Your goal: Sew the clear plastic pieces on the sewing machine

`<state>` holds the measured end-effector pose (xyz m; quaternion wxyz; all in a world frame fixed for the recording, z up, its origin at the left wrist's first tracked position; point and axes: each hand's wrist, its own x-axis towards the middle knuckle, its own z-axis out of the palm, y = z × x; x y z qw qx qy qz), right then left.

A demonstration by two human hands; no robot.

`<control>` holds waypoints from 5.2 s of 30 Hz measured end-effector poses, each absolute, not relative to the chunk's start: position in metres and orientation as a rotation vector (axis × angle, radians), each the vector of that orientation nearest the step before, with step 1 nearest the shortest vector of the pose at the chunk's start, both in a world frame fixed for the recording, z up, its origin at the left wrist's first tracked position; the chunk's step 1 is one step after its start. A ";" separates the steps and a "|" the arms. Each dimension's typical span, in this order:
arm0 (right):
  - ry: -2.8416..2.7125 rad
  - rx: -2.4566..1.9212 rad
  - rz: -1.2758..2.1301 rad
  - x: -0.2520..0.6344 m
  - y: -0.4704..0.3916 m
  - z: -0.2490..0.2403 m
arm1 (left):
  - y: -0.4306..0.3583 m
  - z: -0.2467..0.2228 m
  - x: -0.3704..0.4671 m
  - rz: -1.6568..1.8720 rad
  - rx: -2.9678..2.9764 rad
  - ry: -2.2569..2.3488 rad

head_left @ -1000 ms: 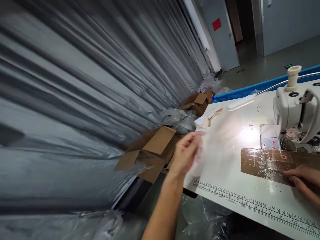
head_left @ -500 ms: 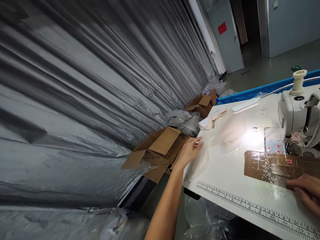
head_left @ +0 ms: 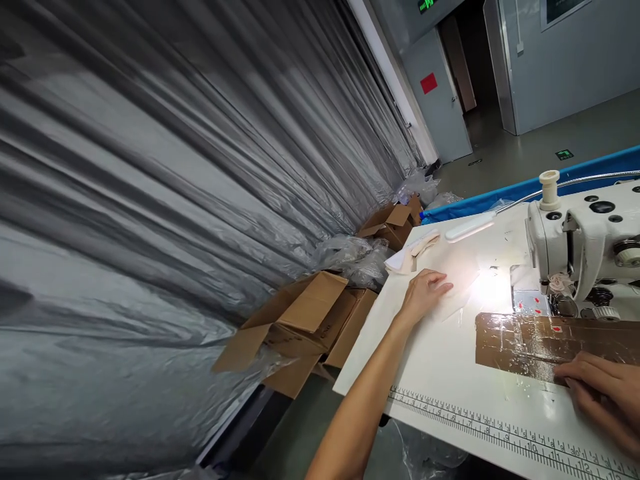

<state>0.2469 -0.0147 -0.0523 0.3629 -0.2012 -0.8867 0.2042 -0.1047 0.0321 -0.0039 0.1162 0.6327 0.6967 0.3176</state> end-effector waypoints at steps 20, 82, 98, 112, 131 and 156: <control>-2.117 -0.538 0.494 0.244 -0.017 -0.026 | -0.026 0.006 0.031 0.432 2.336 0.877; -2.076 -1.615 0.964 0.239 0.028 0.000 | 0.015 -0.015 -0.001 1.580 2.039 1.650; -2.311 -1.430 0.316 0.230 0.007 -0.026 | 0.016 -0.038 0.027 0.662 2.868 1.258; -2.368 -1.231 0.669 0.248 0.021 -0.008 | 0.011 -0.034 0.032 1.004 2.927 0.919; -2.852 -1.134 0.191 0.242 0.030 -0.017 | 0.011 -0.036 0.028 1.002 2.989 0.905; -2.636 -1.103 0.342 0.253 0.028 -0.024 | 0.011 -0.039 0.029 1.050 3.015 0.896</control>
